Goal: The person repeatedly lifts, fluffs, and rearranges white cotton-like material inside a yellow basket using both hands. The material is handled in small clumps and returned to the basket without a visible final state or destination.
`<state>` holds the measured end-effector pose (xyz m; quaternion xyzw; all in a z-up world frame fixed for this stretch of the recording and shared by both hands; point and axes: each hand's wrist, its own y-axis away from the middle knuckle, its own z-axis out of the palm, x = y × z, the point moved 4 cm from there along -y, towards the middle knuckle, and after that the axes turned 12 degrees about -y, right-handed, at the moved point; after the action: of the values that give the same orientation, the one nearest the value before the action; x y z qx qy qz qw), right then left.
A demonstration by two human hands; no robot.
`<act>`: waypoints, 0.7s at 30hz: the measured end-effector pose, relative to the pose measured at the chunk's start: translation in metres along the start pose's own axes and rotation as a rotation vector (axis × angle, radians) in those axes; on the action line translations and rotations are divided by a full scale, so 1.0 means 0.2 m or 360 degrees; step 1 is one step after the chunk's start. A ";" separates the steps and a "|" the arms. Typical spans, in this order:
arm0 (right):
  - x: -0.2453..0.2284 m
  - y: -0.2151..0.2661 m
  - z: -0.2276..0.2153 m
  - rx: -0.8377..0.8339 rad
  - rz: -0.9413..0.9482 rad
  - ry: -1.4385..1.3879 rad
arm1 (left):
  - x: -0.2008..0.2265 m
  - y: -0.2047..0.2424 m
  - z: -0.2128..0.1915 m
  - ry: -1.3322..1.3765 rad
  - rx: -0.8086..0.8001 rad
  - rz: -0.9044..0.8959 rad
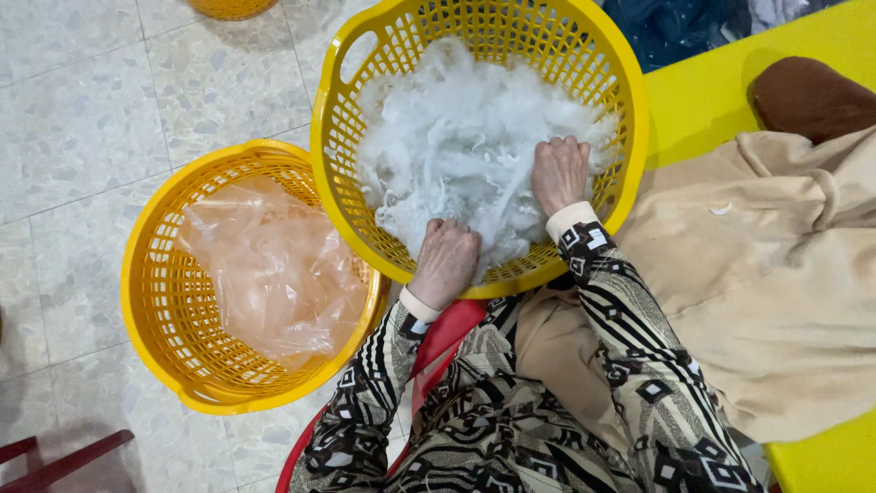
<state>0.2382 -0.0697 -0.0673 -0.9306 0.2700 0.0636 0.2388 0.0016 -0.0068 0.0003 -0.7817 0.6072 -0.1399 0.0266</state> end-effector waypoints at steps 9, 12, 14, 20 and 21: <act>0.34 -0.09 -0.22 0.0165 0.0255 -0.0020 | -0.18 0.16 0.36 -0.0180 -0.0394 -0.0175; 0.35 -0.13 -0.33 0.0376 0.0292 -0.0161 | -0.23 0.14 0.44 -0.0260 -0.0490 -0.0230; 0.36 -0.13 -0.38 0.0403 0.0424 -0.0153 | -0.24 0.14 0.47 -0.0312 -0.0550 -0.0271; 0.33 -0.16 -0.53 0.0415 0.0508 -0.0117 | -0.25 0.17 0.39 -0.0349 -0.0687 -0.0482; 0.30 -0.18 -0.56 0.0367 0.0505 -0.0099 | -0.26 0.16 0.35 -0.0242 -0.0621 -0.0506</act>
<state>0.3077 -0.1252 0.0309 -0.8404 0.4113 0.0978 0.3391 -0.0220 0.0257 -0.0822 -0.8659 0.4885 0.0365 -0.1015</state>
